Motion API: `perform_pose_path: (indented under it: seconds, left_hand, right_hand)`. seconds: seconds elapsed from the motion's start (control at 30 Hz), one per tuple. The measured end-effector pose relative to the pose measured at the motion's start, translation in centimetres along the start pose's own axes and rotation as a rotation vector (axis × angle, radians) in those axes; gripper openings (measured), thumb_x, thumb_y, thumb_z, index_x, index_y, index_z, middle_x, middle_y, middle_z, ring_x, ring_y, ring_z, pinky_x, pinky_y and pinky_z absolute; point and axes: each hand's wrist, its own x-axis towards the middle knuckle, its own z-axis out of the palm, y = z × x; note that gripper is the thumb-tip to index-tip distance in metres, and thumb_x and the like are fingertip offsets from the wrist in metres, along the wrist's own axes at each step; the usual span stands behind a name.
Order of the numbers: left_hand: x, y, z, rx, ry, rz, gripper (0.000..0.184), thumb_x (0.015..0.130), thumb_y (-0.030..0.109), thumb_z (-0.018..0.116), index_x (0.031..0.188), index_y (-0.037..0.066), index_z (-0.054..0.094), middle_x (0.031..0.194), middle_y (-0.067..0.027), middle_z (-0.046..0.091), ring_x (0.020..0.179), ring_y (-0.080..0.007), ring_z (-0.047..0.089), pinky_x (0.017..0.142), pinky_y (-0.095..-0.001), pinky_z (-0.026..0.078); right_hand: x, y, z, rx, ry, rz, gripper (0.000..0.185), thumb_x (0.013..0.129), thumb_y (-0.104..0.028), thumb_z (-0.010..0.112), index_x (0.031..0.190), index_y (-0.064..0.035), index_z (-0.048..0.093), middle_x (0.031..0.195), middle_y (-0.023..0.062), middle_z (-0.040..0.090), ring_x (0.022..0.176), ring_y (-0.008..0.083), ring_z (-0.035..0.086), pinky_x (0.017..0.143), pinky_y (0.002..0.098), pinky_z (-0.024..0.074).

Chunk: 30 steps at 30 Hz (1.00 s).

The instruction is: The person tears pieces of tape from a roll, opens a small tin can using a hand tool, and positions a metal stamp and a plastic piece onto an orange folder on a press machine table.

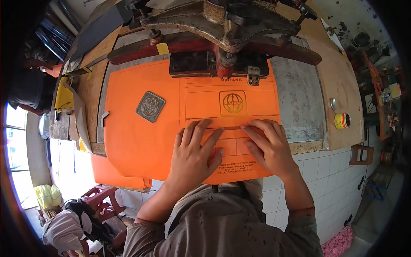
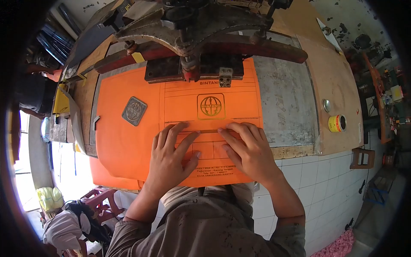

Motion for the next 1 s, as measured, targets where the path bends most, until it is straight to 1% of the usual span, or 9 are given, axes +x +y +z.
perform_pose_path:
  seconds: [0.03, 0.13, 0.23, 0.37, 0.67, 1.0]
  left_hand:
    - [0.01, 0.04, 0.03, 0.004, 0.0, -0.001, 0.051, 0.09, 0.024, 0.079, 0.14, 0.014, 0.071, 0.146, -0.0147, 0.058, 0.134, -0.038, 0.055, 0.11, -0.0508, 0.046]
    - [0.08, 0.02, -0.01, 0.011, 0.005, 0.005, 0.051, 0.09, 0.024, 0.078, 0.139, 0.014, 0.071, 0.146, -0.015, 0.058, 0.134, -0.0382, 0.055, 0.11, -0.0508, 0.046]
    - [0.13, -0.01, -0.03, 0.01, 0.004, 0.008, 0.051, 0.09, 0.024, 0.078, 0.139, 0.013, 0.071, 0.146, -0.0153, 0.058, 0.134, -0.0385, 0.055, 0.11, -0.051, 0.046]
    - [0.08, -0.01, 0.02, 0.015, 0.006, 0.012, 0.051, 0.09, 0.025, 0.078, 0.138, 0.012, 0.071, 0.146, -0.0159, 0.058, 0.134, -0.039, 0.056, 0.111, -0.0512, 0.047]
    - [0.24, 0.2, -0.24, 0.056, -0.013, 0.027, 0.056, 0.092, 0.025, 0.077, 0.147, 0.018, 0.07, 0.144, -0.0178, 0.058, 0.133, -0.0397, 0.056, 0.11, -0.0514, 0.047]
    - [0.25, 0.21, -0.23, 0.06, -0.015, 0.032, 0.055, 0.091, 0.024, 0.077, 0.145, 0.018, 0.071, 0.145, -0.0171, 0.057, 0.133, -0.0389, 0.056, 0.11, -0.051, 0.047]
  right_hand:
    - [0.06, -0.09, -0.05, 0.012, 0.005, 0.006, 0.043, 0.095, -0.013, 0.08, 0.137, -0.0083, 0.076, 0.137, 0.0062, 0.065, 0.117, 0.0298, 0.062, 0.102, 0.045, 0.0522]
    - [0.05, -0.11, -0.05, 0.013, 0.005, 0.006, 0.043, 0.094, -0.013, 0.08, 0.137, -0.0083, 0.076, 0.137, 0.0062, 0.066, 0.118, 0.0295, 0.062, 0.103, 0.0447, 0.0519]
    - [0.04, 0.17, 0.03, 0.008, -0.002, -0.011, 0.043, 0.098, -0.019, 0.077, 0.14, -0.0096, 0.074, 0.137, 0.007, 0.063, 0.12, 0.0289, 0.061, 0.103, 0.045, 0.0498]
    - [0.08, 0.1, -0.11, 0.018, 0.003, -0.016, 0.042, 0.098, -0.019, 0.077, 0.139, -0.0092, 0.074, 0.136, 0.0072, 0.064, 0.12, 0.0292, 0.061, 0.102, 0.045, 0.0501]
    - [0.15, 0.03, -0.09, 0.024, 0.009, -0.013, 0.04, 0.099, -0.019, 0.076, 0.137, -0.0081, 0.075, 0.134, 0.0075, 0.063, 0.12, 0.0296, 0.061, 0.102, 0.0451, 0.0502]
    - [0.12, 0.08, -0.09, 0.014, 0.0, -0.011, 0.042, 0.098, -0.019, 0.076, 0.139, -0.0082, 0.074, 0.135, 0.0069, 0.063, 0.121, 0.0291, 0.061, 0.102, 0.0447, 0.0497]
